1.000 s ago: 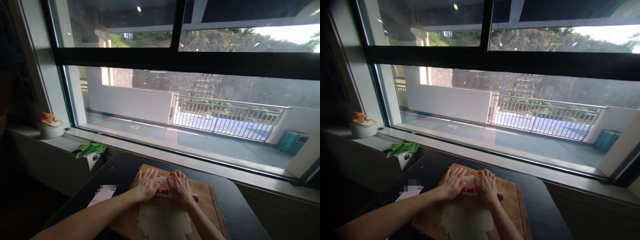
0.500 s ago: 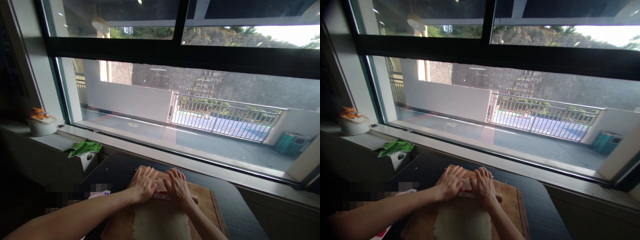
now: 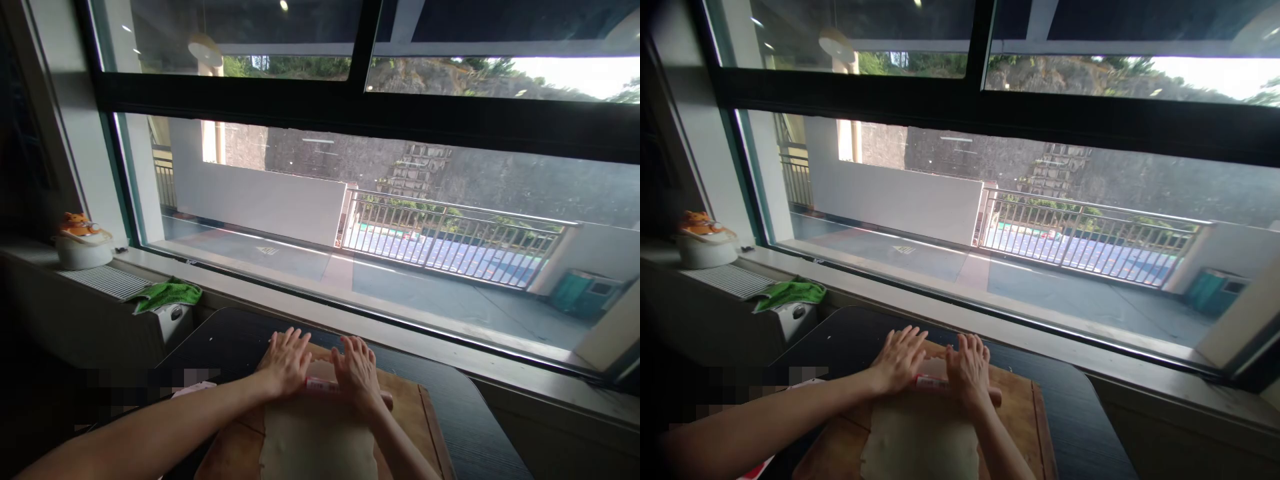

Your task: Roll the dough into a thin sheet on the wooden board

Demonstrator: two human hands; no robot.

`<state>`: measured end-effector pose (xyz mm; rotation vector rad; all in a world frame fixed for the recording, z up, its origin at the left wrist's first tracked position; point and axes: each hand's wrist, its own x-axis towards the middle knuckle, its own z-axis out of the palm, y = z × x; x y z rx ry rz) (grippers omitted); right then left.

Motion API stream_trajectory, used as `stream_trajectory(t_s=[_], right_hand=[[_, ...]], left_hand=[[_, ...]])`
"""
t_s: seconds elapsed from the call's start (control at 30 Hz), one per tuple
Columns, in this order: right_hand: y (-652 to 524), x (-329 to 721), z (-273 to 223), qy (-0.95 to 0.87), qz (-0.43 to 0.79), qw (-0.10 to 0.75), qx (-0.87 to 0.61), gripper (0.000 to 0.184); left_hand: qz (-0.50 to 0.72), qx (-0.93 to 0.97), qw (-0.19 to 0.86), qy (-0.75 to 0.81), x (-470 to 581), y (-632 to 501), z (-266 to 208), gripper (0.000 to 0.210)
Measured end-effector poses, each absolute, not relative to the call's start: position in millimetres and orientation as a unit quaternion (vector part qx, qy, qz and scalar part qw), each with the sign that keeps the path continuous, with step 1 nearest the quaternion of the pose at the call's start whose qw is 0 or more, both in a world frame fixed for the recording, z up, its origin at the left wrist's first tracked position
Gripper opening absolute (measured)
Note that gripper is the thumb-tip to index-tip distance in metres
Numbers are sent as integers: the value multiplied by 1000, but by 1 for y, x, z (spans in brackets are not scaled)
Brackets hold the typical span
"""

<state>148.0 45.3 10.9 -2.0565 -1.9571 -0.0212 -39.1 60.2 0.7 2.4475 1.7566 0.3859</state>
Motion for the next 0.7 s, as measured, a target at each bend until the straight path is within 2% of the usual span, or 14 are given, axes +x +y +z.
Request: stream_trajectory(t_s=[0.1, 0.2, 0.3, 0.4, 0.53, 0.7], right_hand=[[60, 144, 25, -651, 15, 141, -746, 49], [39, 150, 4, -688, 29, 128, -714, 46], [15, 160, -20, -746, -18, 137, -651, 41], [27, 159, -11, -738, -54, 152, -655, 45], [64, 149, 19, -679, -35, 149, -718, 52], [38, 160, -6, -748, -34, 145, -646, 51]], left_hand=[[100, 781, 66, 613, -34, 74, 10, 59], [103, 809, 73, 575, -44, 56, -8, 57], [157, 845, 57, 508, -53, 37, -27, 52], [168, 836, 46, 521, -50, 50, -17, 53], [110, 803, 75, 582, -39, 82, 12, 60], [101, 840, 92, 525, -48, 55, -5, 57]])
